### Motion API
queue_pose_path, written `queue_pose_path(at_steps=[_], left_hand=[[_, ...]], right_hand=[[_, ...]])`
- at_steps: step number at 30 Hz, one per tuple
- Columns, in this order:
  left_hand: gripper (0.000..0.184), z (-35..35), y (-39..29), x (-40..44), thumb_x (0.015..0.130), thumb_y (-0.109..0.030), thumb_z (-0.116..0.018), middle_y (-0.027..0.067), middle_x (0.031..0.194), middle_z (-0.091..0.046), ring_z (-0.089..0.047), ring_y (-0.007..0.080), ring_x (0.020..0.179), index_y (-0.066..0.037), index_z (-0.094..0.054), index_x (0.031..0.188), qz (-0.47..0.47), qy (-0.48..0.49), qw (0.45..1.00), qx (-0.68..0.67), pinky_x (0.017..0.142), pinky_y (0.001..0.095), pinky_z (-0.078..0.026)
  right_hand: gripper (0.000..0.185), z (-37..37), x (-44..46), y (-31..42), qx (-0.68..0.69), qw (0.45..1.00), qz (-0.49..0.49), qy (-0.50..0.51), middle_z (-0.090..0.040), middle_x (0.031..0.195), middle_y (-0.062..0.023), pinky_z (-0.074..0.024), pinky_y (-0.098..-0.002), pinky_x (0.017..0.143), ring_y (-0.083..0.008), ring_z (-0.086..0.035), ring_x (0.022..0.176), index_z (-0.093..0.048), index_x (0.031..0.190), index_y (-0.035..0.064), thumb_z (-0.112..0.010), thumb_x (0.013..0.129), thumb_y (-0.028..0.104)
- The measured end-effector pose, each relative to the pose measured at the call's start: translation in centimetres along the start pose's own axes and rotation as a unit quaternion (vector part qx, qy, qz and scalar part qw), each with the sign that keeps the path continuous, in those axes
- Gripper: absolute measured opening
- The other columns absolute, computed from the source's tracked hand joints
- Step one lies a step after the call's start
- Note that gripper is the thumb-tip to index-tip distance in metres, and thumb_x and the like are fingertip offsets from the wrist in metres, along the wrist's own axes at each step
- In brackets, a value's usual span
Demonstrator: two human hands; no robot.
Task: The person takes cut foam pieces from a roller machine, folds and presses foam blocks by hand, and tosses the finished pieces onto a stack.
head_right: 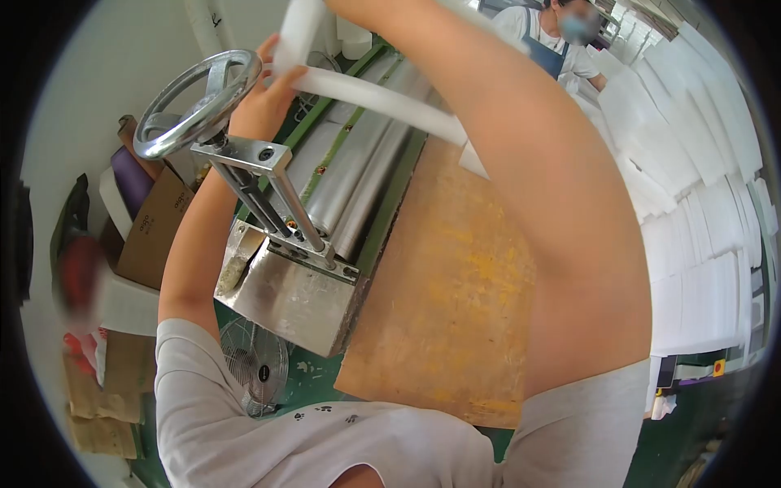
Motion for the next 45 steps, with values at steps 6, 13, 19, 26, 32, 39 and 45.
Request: queue_pose_path(at_steps=[6, 13, 19, 26, 32, 39, 45], left_hand=[[0.030, -1.0, 15.2, -9.3, 0.091, -0.021, -0.059, 0.0199, 0.122, -0.062, -0.062, 0.0367, 0.109, -0.006, -0.066, 0.116, 0.208, 0.020, 0.978, -0.004, 0.096, 0.0446, -0.048], [0.028, -1.1, 14.5, -14.8, 0.082, -0.017, -0.065, 0.0215, 0.103, -0.070, -0.066, 0.0409, 0.092, 0.000, -0.070, 0.105, 0.259, 0.277, 0.920, 0.097, 0.081, 0.0437, -0.051], [0.035, -0.6, 8.5, -14.9, 0.087, -0.017, -0.066, 0.0178, 0.103, -0.070, -0.067, 0.0312, 0.093, 0.001, -0.064, 0.117, 0.265, 0.261, 0.915, -0.159, 0.083, 0.0370, -0.052], [0.032, 9.7, 2.0, -16.7, 0.096, -0.007, -0.057, 0.0111, 0.118, -0.066, -0.064, 0.0180, 0.105, 0.000, -0.058, 0.127, 0.393, 0.025, 0.845, -0.362, 0.088, 0.0262, -0.049], [0.023, 18.5, -4.0, -21.7, 0.099, -0.011, -0.053, 0.0098, 0.115, -0.067, -0.061, 0.0145, 0.093, 0.000, -0.063, 0.116, 0.437, -0.029, 0.823, -0.363, 0.091, 0.0287, -0.047], [0.014, 22.3, -7.2, -23.1, 0.096, -0.014, -0.059, 0.0106, 0.113, -0.065, -0.061, 0.0166, 0.088, -0.008, -0.064, 0.108, 0.320, -0.080, 0.786, -0.522, 0.090, 0.0358, -0.048], [0.018, 23.0, -14.9, -18.3, 0.083, -0.016, -0.075, 0.0141, 0.108, -0.066, -0.063, 0.0239, 0.082, -0.014, -0.061, 0.094, 0.074, -0.019, 0.692, -0.718, 0.086, 0.0435, -0.048]], right_hand=[[0.031, 1.5, -6.8, -0.7, 0.098, 0.967, -0.110, 0.208, -0.058, 0.120, -0.0080, -0.0278, -0.0666, 0.110, -0.0262, -0.053, 0.117, -0.062, 0.111, 0.0150, -0.065, 0.082, 0.024], [0.032, 3.7, -17.8, 5.0, 0.181, 0.921, -0.129, 0.320, -0.058, 0.122, -0.0067, -0.0233, -0.0709, 0.110, -0.0255, -0.053, 0.119, -0.063, 0.114, 0.0109, -0.063, 0.084, 0.021], [0.065, 1.6, -23.5, 11.7, 0.315, 0.789, -0.193, 0.492, -0.050, 0.138, -0.0092, -0.0123, -0.0706, 0.115, -0.0296, -0.041, 0.135, -0.041, 0.143, 0.0129, -0.066, 0.084, 0.023], [0.077, -0.5, -25.7, 16.0, 0.337, 0.822, -0.236, 0.395, -0.031, 0.155, -0.0101, -0.0060, -0.0716, 0.116, -0.0321, -0.023, 0.147, -0.033, 0.150, 0.0134, -0.068, 0.082, 0.020], [0.040, 0.2, -28.1, 15.2, 0.355, 0.811, -0.160, 0.436, -0.056, 0.117, -0.0031, 0.0006, -0.0734, 0.116, -0.0243, -0.044, 0.123, -0.065, 0.116, 0.0124, -0.073, 0.077, 0.016], [0.011, 4.8, -34.9, 10.7, 0.337, 0.809, -0.168, 0.450, -0.062, 0.101, -0.0039, -0.0458, -0.0423, 0.089, -0.0250, -0.056, 0.101, -0.072, 0.091, 0.0110, -0.071, 0.080, 0.012], [0.025, 17.7, -38.5, 3.7, 0.504, 0.703, -0.407, 0.293, -0.061, 0.101, -0.0055, -0.0469, -0.0355, 0.077, -0.0246, -0.060, 0.088, -0.067, 0.107, 0.0061, -0.065, 0.083, 0.001]])
Point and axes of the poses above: each hand's wrist, its own x-axis towards the middle knuckle, its own z-axis out of the back of the hand, y = z × x, the point moved 9 cm from there along x, towards the middle knuckle
